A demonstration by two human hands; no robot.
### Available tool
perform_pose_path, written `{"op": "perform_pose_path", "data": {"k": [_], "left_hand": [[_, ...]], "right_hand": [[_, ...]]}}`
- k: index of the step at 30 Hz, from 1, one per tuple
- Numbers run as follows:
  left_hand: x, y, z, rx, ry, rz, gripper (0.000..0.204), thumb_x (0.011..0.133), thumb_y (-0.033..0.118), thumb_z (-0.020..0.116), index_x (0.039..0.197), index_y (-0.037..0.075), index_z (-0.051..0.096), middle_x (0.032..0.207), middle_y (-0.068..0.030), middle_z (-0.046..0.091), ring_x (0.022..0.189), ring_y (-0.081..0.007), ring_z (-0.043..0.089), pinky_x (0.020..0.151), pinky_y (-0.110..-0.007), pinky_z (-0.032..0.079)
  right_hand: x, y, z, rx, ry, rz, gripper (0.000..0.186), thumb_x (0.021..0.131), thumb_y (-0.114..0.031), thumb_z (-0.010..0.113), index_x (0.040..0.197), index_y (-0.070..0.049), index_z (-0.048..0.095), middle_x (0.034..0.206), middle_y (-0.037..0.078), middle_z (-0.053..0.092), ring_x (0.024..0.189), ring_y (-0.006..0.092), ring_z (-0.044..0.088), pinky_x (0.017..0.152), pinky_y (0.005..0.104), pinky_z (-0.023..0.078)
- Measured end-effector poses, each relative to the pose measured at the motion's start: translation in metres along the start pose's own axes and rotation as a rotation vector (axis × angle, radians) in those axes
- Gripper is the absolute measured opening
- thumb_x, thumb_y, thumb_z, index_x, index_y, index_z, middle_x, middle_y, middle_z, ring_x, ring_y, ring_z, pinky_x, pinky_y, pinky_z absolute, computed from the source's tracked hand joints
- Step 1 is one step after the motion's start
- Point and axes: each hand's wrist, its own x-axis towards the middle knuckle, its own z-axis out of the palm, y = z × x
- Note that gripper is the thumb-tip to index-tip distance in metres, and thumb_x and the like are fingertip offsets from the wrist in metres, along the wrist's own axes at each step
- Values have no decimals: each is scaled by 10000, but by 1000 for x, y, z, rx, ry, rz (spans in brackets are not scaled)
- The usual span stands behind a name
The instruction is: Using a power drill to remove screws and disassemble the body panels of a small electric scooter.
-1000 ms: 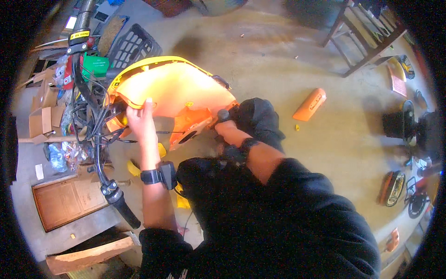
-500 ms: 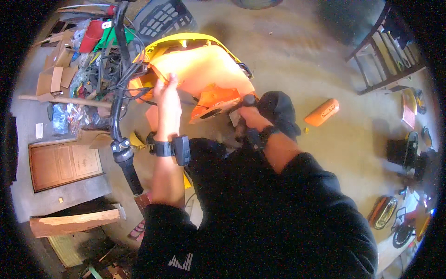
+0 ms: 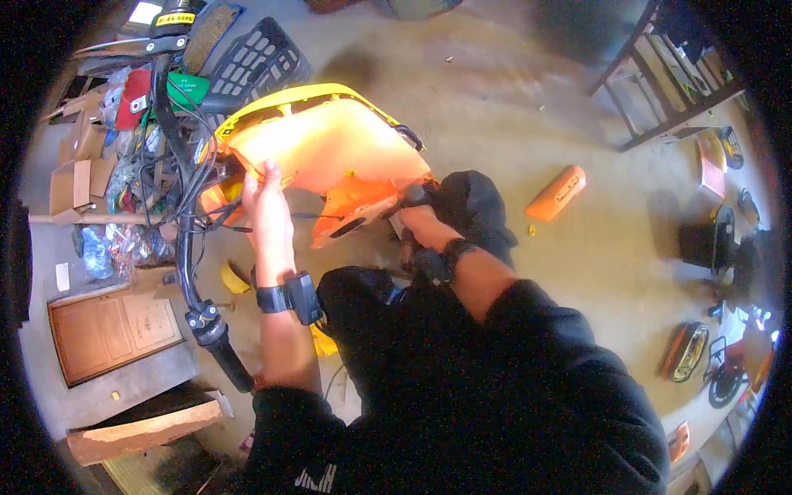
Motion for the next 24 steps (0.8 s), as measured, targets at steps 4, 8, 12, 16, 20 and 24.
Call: {"op": "perform_pose_path", "data": {"k": [4, 8, 12, 16, 20, 24], "left_hand": [[-11, 2, -35, 51, 78, -3, 327, 946, 173, 616, 1195, -26, 544, 1091, -58, 609, 966, -120, 541, 900, -282, 426], [-22, 2, 8, -17, 18, -67, 323, 954, 142, 587, 1219, -32, 526, 1130, -68, 589, 1008, -135, 531, 932, -294, 409], [-47, -2, -34, 4, 123, -32, 316, 947, 107, 583, 1217, -43, 517, 1098, -56, 569, 980, -133, 514, 900, -290, 402], [-49, -6, -1, -37, 116, -34, 314, 946, 139, 598, 1200, -29, 520, 1083, -52, 584, 962, -131, 523, 893, -289, 401], [-31, -2, -5, -4, 101, 29, 299, 964, 185, 590, 1174, -21, 535, 1094, -55, 615, 947, -111, 554, 862, -273, 439], [-28, -7, -25, 5, 110, 36, 292, 970, 190, 581, 1176, -10, 535, 1078, -51, 617, 923, -105, 556, 835, -270, 450]], "right_hand": [[-31, -79, 35, -33, 39, 361, 297, 713, -187, 707, 923, 19, 669, 894, 119, 664, 772, 255, 636, 643, 401, 488], [0, -9, -11, -82, -3, 128, 289, 721, -176, 696, 936, 15, 664, 894, 105, 662, 771, 242, 634, 644, 398, 486], [-33, -79, 27, 107, 116, 426, 262, 726, -155, 688, 925, 13, 659, 860, 105, 651, 748, 242, 627, 626, 400, 478], [-13, -21, -6, -315, -51, -314, 245, 725, -144, 691, 912, 12, 659, 822, 110, 643, 720, 244, 621, 596, 401, 464], [-10, -30, 8, -40, 39, 11, 213, 727, -141, 689, 875, 9, 663, 816, 113, 644, 695, 233, 613, 570, 400, 446], [-34, -84, 30, 86, 97, 463, 196, 726, -140, 696, 847, 11, 667, 787, 102, 652, 624, 242, 604, 551, 383, 448]]}}
